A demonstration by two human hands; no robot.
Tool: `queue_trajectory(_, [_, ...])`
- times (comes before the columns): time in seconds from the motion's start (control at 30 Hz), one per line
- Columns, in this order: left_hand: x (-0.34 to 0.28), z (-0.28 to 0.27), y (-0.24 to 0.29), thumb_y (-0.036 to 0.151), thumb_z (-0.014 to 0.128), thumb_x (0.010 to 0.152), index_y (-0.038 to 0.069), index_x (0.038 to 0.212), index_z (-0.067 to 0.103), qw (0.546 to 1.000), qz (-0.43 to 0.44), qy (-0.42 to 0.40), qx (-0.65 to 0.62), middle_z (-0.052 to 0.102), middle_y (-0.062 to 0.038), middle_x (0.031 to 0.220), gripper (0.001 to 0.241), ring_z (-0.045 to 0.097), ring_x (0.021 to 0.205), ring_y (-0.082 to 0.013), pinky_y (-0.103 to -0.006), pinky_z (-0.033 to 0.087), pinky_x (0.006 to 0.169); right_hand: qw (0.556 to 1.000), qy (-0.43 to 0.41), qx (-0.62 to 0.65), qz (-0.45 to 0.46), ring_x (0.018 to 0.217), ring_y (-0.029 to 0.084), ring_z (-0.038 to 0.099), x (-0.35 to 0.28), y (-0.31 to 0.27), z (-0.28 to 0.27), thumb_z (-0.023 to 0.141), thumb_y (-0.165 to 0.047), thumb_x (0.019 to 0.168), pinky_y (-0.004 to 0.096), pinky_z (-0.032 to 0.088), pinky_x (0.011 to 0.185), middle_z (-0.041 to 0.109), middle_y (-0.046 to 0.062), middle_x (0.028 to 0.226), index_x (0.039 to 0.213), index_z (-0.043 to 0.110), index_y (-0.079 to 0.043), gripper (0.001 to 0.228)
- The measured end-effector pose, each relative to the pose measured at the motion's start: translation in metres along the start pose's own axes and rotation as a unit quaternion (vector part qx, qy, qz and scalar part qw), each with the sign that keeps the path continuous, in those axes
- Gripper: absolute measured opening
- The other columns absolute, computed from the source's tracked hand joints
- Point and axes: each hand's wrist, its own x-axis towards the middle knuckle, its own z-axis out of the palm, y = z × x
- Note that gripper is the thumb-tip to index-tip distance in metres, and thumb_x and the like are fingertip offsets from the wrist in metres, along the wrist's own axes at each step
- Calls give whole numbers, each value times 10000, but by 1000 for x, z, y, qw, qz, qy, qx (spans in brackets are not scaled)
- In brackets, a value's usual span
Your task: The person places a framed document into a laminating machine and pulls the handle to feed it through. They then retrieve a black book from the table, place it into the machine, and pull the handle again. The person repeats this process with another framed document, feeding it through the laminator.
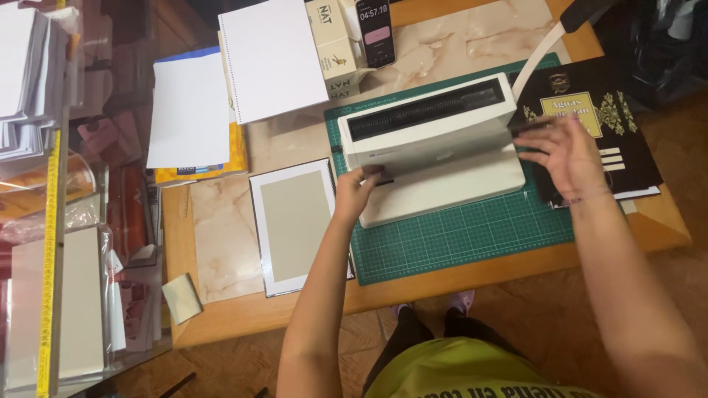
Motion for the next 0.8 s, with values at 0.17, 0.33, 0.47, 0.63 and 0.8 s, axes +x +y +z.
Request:
queue_trajectory(0.17, [-26,12,-43,-244,503,646,153,1350,661,945,250,-53,206,651,-86,1404,823,606,1343,-305,-438,439,1191,979,106,-118,130,1134,245,649,-29,21,-17,425,-377,1108,340,602,832,645,99,1201,1019,594,-110,328])
queue_trajectory(0.33, [-47,37,-86,-234,506,780,65,1496,514,895,298,-114,312,449,-174,1597,776,384,1507,-411,-558,355,1226,946,118,-210,216,1061,348,639,-56,73,-38,501,57,1050,348,596,768,614,206,1233,1305,550,-27,273])
queue_trajectory(0.47, [-51,41,-85,-266,455,770,70,1547,430,893,285,-151,314,343,-187,1653,846,285,1546,-443,-600,243,1269,968,110,-173,147,1037,303,577,-51,125,-72,561,106,968,421,617,696,479,195,1144,1511,526,-148,601])
queue_trajectory(0.63, [-50,27,-77,-166,512,689,104,1543,457,889,245,-190,336,314,-151,1671,897,208,1571,-419,-644,125,1270,963,118,-213,114,881,258,620,-46,150,-78,569,109,982,368,630,621,540,119,1017,1529,548,-151,606])
queue_trajectory(0.8, [-52,17,-73,284,433,1084,73,1518,482,922,205,-96,315,403,-136,1631,484,286,1552,-378,-610,136,1265,960,73,-246,108,614,210,608,-46,157,-64,572,43,997,305,605,663,412,10,874,1587,482,-190,641])
